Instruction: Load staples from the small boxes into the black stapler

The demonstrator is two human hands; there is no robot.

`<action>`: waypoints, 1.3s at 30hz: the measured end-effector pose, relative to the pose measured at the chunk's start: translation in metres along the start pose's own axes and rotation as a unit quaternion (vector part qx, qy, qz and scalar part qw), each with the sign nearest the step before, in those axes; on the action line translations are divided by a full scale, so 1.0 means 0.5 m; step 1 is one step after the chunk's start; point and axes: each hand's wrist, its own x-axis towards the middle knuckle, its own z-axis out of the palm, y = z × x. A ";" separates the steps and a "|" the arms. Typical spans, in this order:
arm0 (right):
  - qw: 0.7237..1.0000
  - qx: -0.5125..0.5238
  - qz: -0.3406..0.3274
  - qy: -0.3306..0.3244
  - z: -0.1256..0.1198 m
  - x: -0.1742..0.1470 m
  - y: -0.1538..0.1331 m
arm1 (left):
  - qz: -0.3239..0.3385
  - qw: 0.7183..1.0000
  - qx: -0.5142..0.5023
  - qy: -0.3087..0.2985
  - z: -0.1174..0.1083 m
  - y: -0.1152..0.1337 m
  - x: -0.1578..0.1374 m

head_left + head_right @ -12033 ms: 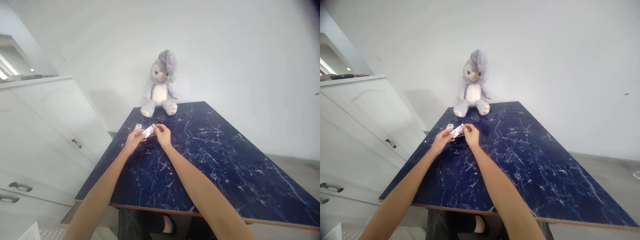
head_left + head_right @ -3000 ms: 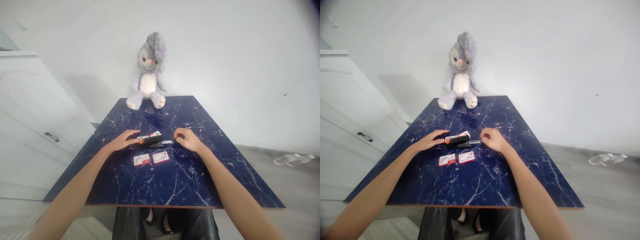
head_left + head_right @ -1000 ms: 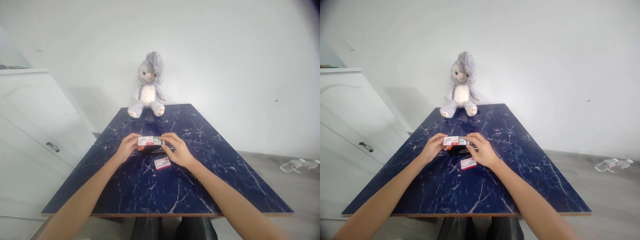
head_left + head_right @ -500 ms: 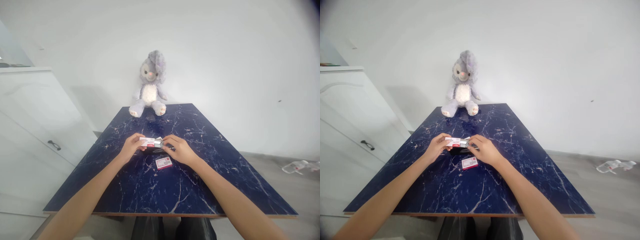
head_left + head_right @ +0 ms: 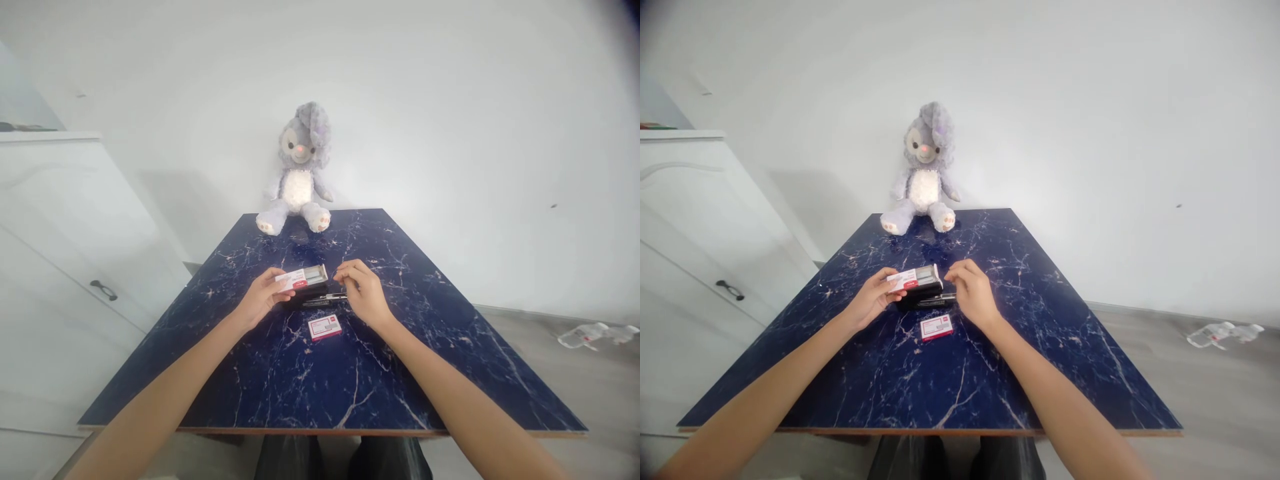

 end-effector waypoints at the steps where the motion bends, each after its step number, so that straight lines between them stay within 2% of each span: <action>1: 1.000 0.018 0.016 0.002 0.001 0.000 0.003 | -0.002 1.000 -0.007 -0.003 0.002 0.001 -0.001; 4: 0.995 0.076 0.065 -0.008 0.002 0.002 0.006 | -0.006 1.000 0.004 -0.026 0.011 0.003 -0.006; 8: 0.989 0.096 0.092 -0.057 0.005 0.005 -0.010 | 0.024 0.994 0.086 -0.060 0.027 -0.005 -0.016; 13: 0.992 0.070 0.094 -0.039 0.013 0.003 -0.018 | 0.047 0.988 0.123 -0.074 0.041 -0.015 -0.022; 17: 0.986 0.119 0.112 -0.033 0.022 -0.001 -0.016 | 0.068 0.986 0.135 -0.064 0.048 -0.017 -0.026; 24: 0.982 0.150 0.062 -0.097 0.028 -0.010 -0.052 | 0.110 0.972 0.193 -0.072 0.061 -0.018 -0.038; 26: 0.978 0.165 0.082 -0.101 0.023 -0.007 -0.048 | 0.117 0.967 0.215 -0.077 0.060 -0.011 -0.041; 28: 0.977 0.154 0.128 -0.073 0.014 -0.002 -0.034 | 0.150 0.940 0.295 -0.082 0.056 -0.003 -0.042; 31: 0.980 0.087 0.177 -0.020 -0.005 0.006 -0.006 | 0.224 0.863 0.444 -0.087 0.046 0.004 -0.039; 33: 0.981 0.056 0.184 -0.015 -0.015 0.009 0.008 | 0.254 0.829 0.493 -0.074 0.036 0.003 -0.034; 35: 0.981 0.043 0.190 -0.028 -0.020 0.011 0.016 | 0.271 0.813 0.513 -0.038 0.024 0.003 -0.027; 37: 0.980 0.028 0.194 -0.045 -0.021 0.012 0.020 | 0.278 0.809 0.518 0.001 0.010 0.005 -0.021; 39: 0.979 0.005 0.191 -0.063 -0.021 0.012 0.023 | 0.273 0.812 0.516 0.003 -0.004 0.010 -0.016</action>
